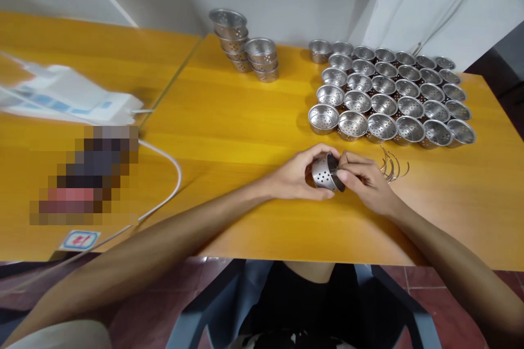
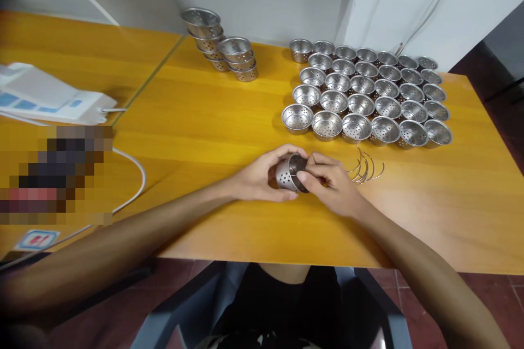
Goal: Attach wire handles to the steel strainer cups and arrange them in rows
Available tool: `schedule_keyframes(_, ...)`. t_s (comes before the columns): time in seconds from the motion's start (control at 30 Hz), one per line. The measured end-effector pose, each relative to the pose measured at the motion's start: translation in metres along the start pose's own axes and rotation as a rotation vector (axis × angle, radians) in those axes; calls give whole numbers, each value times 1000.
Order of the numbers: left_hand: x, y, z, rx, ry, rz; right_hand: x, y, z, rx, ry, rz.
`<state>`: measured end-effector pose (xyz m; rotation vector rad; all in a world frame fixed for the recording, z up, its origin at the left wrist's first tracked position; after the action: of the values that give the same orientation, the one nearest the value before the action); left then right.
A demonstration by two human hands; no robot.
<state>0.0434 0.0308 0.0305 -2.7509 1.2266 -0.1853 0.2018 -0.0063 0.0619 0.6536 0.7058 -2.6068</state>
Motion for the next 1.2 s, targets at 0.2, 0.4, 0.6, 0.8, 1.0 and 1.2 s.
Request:
schedule_keyframes(0.2,2,0,0,5,40,-3,1,2,0,14,9,-5)
schedule_keyframes(0.4,2,-1,0,0,47,-1,3,2,3,-10,13,-17)
schedule_keyframes(0.6,3,-1,-1,10,31,0,3,2,2,17,31,-28)
schedule_keyframes(0.8,4,-2,-3,35,51,13,2,3,4,10,10,-21)
schedule_keyframes(1.0,3,-1,0,-5,50,-1,2,3,4,16,19,1)
schedule_keyframes(1.2,3,-1,-1,7,27,-8,1,2,4,-7,31,-3)
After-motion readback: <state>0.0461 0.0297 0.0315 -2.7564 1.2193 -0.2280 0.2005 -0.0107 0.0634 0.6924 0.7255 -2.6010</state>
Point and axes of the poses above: each hand's wrist, its own y-axis away from the middle knuckle, its own x-axis out of the palm, z = x × y, the point moved 7 cm from there along -y, towards the middle knuckle, and after that the axes turned 5 degrees about y, right-handed, at the moved point
